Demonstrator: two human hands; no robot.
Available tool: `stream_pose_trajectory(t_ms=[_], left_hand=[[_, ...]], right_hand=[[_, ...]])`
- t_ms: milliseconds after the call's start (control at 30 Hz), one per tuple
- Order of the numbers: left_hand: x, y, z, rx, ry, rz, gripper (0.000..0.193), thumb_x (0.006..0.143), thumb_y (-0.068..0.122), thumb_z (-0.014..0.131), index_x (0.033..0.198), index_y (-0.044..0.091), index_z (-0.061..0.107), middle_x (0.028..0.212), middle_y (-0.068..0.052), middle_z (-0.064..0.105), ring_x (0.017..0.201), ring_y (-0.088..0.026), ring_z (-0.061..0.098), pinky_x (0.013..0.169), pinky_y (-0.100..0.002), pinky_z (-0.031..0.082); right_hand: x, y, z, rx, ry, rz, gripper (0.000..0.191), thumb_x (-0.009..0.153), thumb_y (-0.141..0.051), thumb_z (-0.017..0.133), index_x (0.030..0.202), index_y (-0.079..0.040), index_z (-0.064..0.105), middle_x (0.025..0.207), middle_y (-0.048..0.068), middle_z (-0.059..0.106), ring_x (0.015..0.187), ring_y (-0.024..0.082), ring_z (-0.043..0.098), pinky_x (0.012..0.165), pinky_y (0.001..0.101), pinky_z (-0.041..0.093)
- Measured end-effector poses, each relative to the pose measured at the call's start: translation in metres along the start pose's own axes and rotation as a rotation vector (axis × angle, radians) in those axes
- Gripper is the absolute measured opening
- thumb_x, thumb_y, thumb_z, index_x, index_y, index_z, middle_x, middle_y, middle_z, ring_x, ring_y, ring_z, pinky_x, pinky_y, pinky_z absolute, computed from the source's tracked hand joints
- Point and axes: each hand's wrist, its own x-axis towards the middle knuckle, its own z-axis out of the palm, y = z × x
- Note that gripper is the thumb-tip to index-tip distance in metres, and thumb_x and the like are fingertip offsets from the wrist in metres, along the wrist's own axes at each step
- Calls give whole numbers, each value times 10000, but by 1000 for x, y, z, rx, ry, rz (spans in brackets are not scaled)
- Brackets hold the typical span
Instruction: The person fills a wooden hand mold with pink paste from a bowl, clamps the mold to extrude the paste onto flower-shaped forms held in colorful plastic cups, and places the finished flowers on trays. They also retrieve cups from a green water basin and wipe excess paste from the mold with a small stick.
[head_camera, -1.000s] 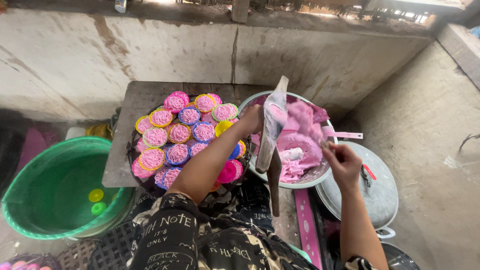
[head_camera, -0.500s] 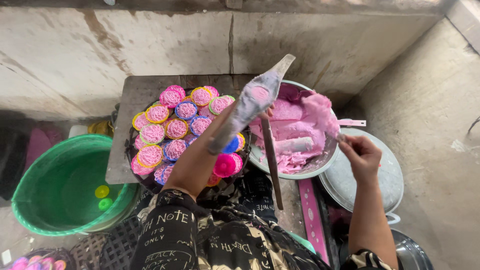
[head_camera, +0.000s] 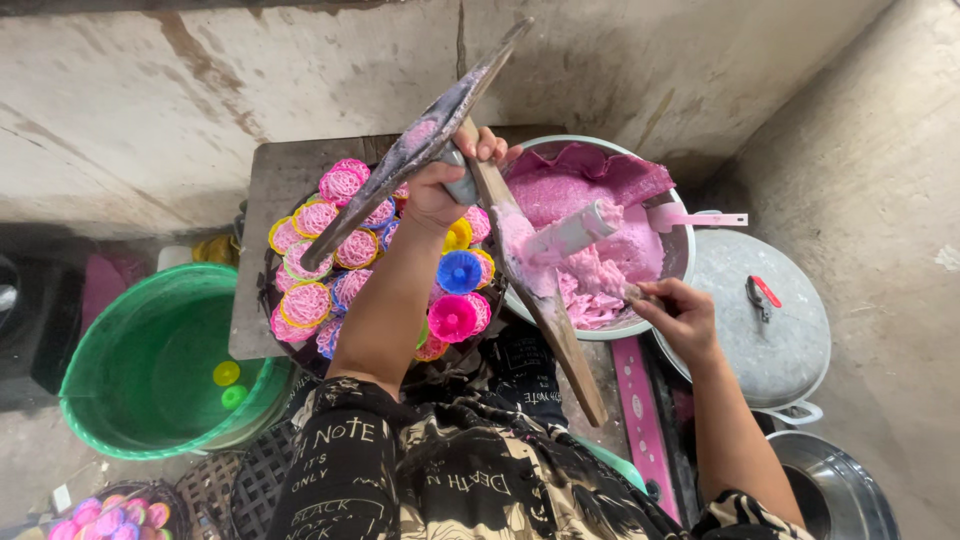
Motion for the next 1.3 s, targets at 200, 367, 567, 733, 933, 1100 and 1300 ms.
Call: stream_pose_trajectory(t_ms=[200, 367, 567, 733, 933, 1100, 1300], left_hand=[[-7, 23, 0, 497, 134, 165, 239, 745, 47, 740, 972, 40, 666, 1015, -95, 610, 1049, -255, 603, 1152, -462, 473], [-1, 48, -28, 1128, 25, 208, 287, 692, -16, 810, 941, 13, 671, 931, -88, 651, 861, -214, 630, 780, -355, 518], [-12, 54, -73, 1445, -11, 108, 305, 726, 58, 865, 990, 20, 717, 956, -80, 699, 884, -195, 669, 769, -338, 549], [-22, 72, -75, 1456, 210, -111, 325, 714, 116, 863, 996, 41, 720, 915, -48, 703, 837, -167, 682, 731, -323, 563], [-56, 117, -2, 940, 338, 292, 299, 731, 144, 859, 973, 37, 720, 1006, -92, 692, 996, -213, 635, 917, -372, 497], [-57, 145, 63, 584, 111, 335, 322, 737, 143, 881, 992, 67, 699, 1014, -77, 615, 958, -234, 633, 1144, -451, 467], [-62, 159, 102, 577, -223, 238, 331, 809, 81, 912, 1098, 103, 752, 1076, -25, 601, 1046, -240, 656, 1211, -439, 395]], right_hand=[[-21, -14, -12, -40, -10, 32, 233, 858, -16, 814, 1070, 33, 732, 793, -51, 611, 694, 0, 486, 604, 173, 384], [-18, -42, -24, -109, 188, 86, 229, 903, -48, 801, 1106, 29, 728, 829, -74, 616, 729, -8, 502, 628, 162, 391], [-2, -69, 26, -347, 303, -223, 270, 905, -90, 851, 1112, 26, 722, 934, 1, 717, 827, 20, 638, 746, 178, 520], [1, -104, 34, -786, 239, -285, 250, 839, -136, 888, 1039, -40, 774, 831, 46, 723, 714, 104, 690, 667, 231, 527], [16, -114, 31, -1326, 149, -14, 305, 846, -330, 876, 1063, -122, 829, 961, 60, 760, 889, 223, 695, 762, 365, 536], [37, -126, 84, -69, -128, 72, 795, 976, -641, 644, 1507, -58, 546, 1421, 162, 609, 1180, 222, 639, 981, 379, 545], [1, -137, 197, 1370, -1036, 505, 1162, 841, -825, 482, 1680, -45, 283, 1272, 309, 634, 887, 282, 763, 697, 339, 596]])
